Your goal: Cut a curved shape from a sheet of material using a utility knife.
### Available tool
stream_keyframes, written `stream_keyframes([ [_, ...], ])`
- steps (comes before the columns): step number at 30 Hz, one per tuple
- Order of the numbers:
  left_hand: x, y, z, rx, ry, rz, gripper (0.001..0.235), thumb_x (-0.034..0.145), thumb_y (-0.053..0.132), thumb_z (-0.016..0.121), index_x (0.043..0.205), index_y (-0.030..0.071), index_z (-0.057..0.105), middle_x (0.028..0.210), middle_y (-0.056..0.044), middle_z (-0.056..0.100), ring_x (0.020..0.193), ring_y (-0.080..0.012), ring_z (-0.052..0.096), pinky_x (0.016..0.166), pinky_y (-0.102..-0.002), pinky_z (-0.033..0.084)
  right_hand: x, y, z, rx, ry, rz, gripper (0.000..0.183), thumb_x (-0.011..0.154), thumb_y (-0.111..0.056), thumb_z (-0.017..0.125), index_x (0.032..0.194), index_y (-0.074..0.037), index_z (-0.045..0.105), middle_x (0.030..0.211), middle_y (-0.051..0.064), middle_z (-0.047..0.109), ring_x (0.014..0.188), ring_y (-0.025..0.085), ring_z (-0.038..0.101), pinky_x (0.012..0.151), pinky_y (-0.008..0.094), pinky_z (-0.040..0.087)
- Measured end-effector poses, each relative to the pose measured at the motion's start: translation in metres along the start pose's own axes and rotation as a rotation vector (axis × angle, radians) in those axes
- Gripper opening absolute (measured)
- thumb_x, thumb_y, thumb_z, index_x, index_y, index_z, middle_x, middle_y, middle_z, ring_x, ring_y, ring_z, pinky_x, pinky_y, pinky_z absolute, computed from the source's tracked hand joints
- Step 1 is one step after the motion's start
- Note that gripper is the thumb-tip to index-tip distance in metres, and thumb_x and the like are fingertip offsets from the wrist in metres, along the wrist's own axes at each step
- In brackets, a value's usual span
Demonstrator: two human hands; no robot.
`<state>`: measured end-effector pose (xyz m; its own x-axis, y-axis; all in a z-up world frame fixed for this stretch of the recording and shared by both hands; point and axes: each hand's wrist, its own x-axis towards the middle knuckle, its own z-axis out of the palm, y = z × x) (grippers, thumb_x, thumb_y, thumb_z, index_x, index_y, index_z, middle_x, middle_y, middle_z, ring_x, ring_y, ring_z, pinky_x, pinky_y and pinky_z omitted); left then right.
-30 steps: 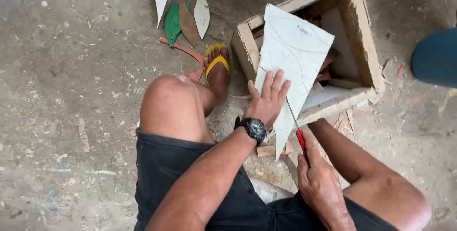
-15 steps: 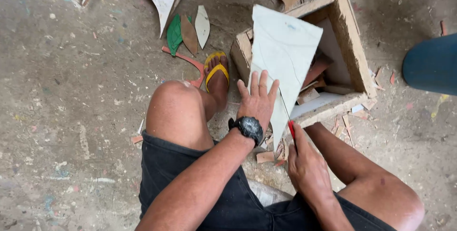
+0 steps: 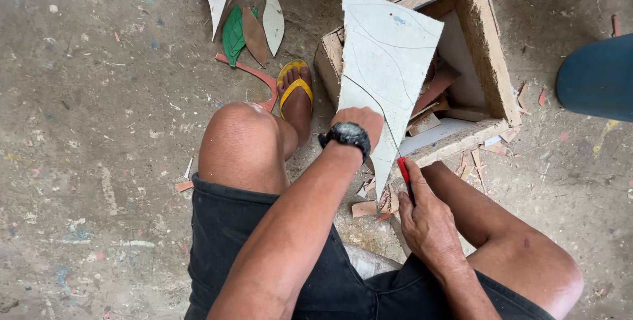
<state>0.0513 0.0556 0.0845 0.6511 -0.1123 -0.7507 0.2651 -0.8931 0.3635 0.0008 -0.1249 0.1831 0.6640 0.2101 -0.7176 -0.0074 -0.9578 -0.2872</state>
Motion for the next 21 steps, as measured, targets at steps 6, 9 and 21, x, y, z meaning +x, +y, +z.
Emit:
stream_keyframes([
  [6, 0.027, 0.007, -0.019, 0.060, -0.067, -0.080, 0.028, 0.107, 0.027, 0.056, 0.125, 0.011, 0.070, 0.111, -0.008, 0.075, 0.095, -0.0216, 0.072, 0.082, -0.036, 0.061, -0.009, -0.040, -0.035, 0.003, -0.117, 0.176, 0.069, 0.101, -0.028, 0.046, 0.166, -0.037, 0.024, 0.119, 0.023, 0.072, 0.094, 0.040, 0.075, 0.097, 0.052, 0.058],
  [9, 0.047, 0.009, -0.014, -0.033, -0.023, -0.106, 0.036, 0.099, 0.007, 0.052, 0.129, 0.014, 0.070, 0.127, -0.008, 0.072, 0.112, -0.0298, 0.071, 0.082, -0.047, 0.062, -0.010, -0.053, -0.045, -0.053, -0.092, 0.165, 0.067, 0.098, -0.032, 0.046, 0.163, -0.038, 0.032, 0.107, 0.022, 0.074, 0.105, 0.048, 0.065, 0.088, 0.053, 0.046],
  [21, 0.029, 0.004, -0.032, -0.081, -0.070, -0.085, 0.027, 0.101, 0.016, 0.063, 0.126, 0.008, 0.068, 0.113, -0.009, 0.075, 0.098, -0.0247, 0.074, 0.082, -0.040, 0.063, -0.080, 0.006, -0.043, -0.147, -0.101, 0.499, 0.070, 0.092, -0.044, 0.049, 0.157, -0.062, 0.030, 0.132, 0.004, 0.073, 0.119, 0.035, 0.071, 0.099, 0.040, 0.057],
])
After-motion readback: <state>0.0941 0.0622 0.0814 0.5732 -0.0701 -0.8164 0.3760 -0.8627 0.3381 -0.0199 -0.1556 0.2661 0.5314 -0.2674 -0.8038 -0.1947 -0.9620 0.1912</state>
